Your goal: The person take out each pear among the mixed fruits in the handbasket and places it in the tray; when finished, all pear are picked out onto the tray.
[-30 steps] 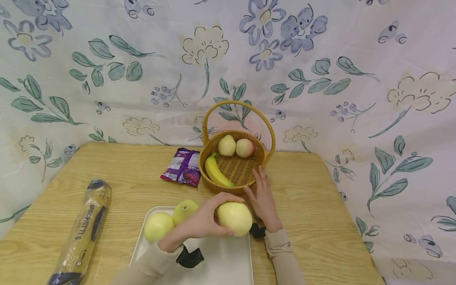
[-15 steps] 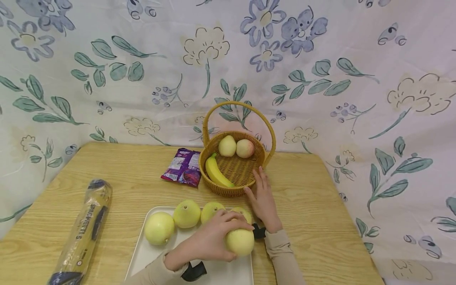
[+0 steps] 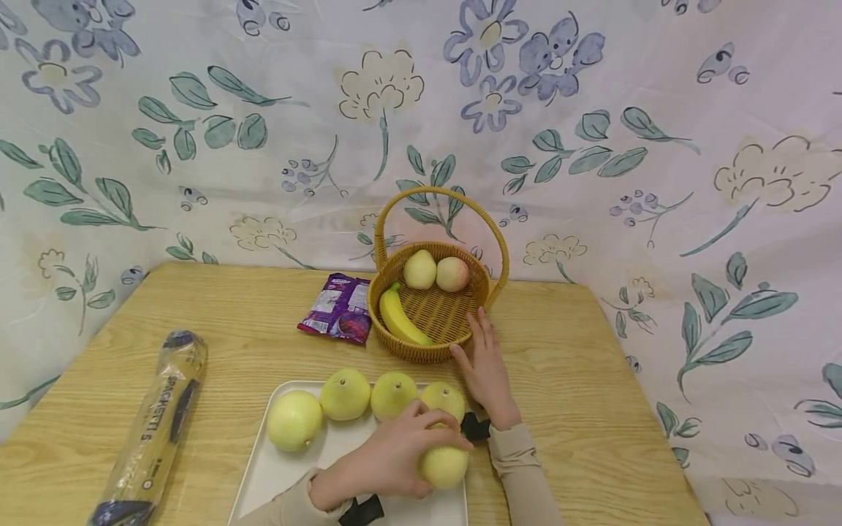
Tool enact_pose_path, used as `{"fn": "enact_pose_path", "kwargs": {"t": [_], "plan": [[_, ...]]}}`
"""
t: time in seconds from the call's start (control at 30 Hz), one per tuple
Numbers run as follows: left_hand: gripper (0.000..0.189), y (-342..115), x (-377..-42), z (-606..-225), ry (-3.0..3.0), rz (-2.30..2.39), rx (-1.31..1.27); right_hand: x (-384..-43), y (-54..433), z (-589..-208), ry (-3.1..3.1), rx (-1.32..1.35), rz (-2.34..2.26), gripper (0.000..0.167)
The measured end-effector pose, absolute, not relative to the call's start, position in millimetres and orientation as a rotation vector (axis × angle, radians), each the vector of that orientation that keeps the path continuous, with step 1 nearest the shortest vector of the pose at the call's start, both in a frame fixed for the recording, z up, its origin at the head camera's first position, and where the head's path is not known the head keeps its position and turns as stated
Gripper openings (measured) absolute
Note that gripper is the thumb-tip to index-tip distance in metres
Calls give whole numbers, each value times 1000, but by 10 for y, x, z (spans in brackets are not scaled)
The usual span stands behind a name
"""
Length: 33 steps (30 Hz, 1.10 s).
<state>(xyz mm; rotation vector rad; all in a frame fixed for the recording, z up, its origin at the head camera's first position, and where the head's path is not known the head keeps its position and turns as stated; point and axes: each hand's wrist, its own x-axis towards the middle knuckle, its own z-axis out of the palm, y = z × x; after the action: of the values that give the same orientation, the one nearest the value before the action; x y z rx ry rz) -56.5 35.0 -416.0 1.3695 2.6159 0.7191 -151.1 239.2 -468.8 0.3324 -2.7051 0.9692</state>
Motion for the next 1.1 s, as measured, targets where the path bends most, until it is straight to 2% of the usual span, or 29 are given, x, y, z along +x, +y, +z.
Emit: {"fn": "enact_pose_path", "kwargs": {"t": [0.7,1.1], "plan": [[67,376,-554,-4188,2557,772,1401,-1525,2395,-4703,-2710,323,989,66],[53,328,-643,-4115,2388,1044,1342,-1520,2398,-4718,-2693,336,990,65]]}}
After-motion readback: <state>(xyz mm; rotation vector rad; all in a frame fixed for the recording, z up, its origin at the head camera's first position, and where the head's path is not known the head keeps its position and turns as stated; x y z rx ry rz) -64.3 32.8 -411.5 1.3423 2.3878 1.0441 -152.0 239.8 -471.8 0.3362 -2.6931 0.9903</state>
